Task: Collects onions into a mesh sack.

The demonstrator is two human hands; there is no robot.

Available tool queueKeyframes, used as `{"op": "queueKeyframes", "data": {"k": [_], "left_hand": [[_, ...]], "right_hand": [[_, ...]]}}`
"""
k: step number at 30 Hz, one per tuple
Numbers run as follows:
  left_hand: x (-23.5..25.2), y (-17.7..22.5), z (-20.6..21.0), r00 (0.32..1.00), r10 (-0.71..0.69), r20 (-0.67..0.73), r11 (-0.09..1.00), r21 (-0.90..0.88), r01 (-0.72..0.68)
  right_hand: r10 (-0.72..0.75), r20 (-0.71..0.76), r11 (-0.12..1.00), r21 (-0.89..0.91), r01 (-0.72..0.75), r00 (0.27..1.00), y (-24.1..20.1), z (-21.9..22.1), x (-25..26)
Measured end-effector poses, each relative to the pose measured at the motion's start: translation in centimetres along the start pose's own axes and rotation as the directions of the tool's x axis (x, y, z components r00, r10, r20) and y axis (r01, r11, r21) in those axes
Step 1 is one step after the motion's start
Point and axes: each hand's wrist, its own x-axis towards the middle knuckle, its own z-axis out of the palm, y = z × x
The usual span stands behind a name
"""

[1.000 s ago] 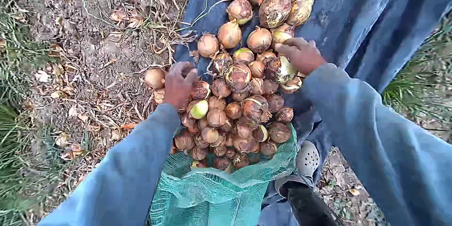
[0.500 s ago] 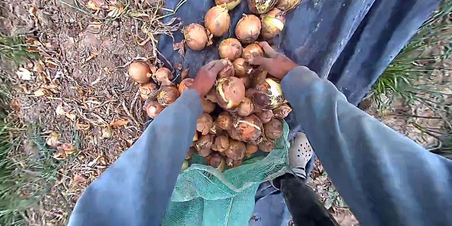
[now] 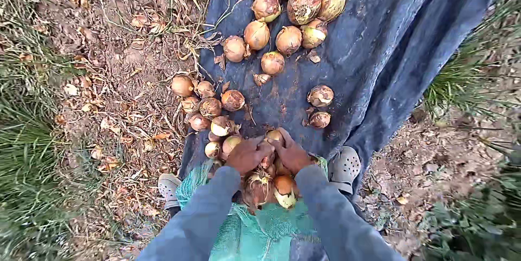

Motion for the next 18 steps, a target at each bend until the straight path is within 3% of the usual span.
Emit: {"op": "queueKeyframes", "data": {"k": [3, 5, 7, 8, 10, 11, 13, 15, 17, 18], "left_hand": [[-8.6, -5.4, 6.4, 0.975, -0.174, 0.135, 0.971, 0.185, 0.148], [-15.7, -7.2, 10.3, 0.886, -0.31, 0.344, 0.938, 0.261, 0.227], [-20.0, -7.3, 11.5, 0.816, -0.327, 0.477, 0.945, 0.157, 0.287], [-21.2, -7.8, 11.4, 0.854, -0.247, 0.457, 0.959, -0.01, 0.283], [-21.0, -8.9, 9.4, 0.988, -0.086, 0.131, 0.922, -0.365, 0.129], [-18.9, -9.3, 6.8, 0.993, -0.063, -0.101, 0.885, -0.465, 0.008], [-13.9, -10.9, 0.8, 0.886, -0.198, -0.419, 0.816, -0.572, -0.088], [-8.5, -13.4, -4.1, 0.784, -0.356, -0.508, 0.693, -0.707, -0.144], [-3.2, -14.8, -6.7, 0.73, -0.481, -0.484, 0.559, -0.811, -0.169], [-1.2, -15.2, -7.0, 0.725, -0.502, -0.471, 0.544, -0.824, -0.159]], "right_hand": [[0.041, 0.227, 0.987, -0.162, -0.004, 0.973, 3.0, 7.9, -6.5], [0.108, 0.419, 0.96, -0.278, 0.014, 0.902, 5.3, 12.3, -12.2], [0.153, 0.559, 0.937, -0.343, 0.06, 0.815, 5.3, 13.9, -15.2], [0.114, 0.596, 0.944, -0.314, 0.1, 0.795, 4.9, 13.8, -15.2], [-0.098, 0.498, 0.986, -0.069, 0.152, 0.862, 2.4, 11.0, -12.8], [-0.203, 0.347, 0.978, 0.037, 0.203, 0.916, 0.1, 8.7, -10.1], [-0.295, 0.056, 0.951, 0.114, 0.287, 0.954, -4.9, 4.5, -4.1], [-0.302, -0.079, 0.946, 0.097, 0.309, 0.95, -9.9, 1.4, 2.1], [-0.271, -0.074, 0.957, 0.091, 0.277, 0.96, -14.7, 0.0, 7.0], [-0.242, -0.029, 0.965, 0.095, 0.244, 0.97, -16.3, 0.3, 8.5]]}}
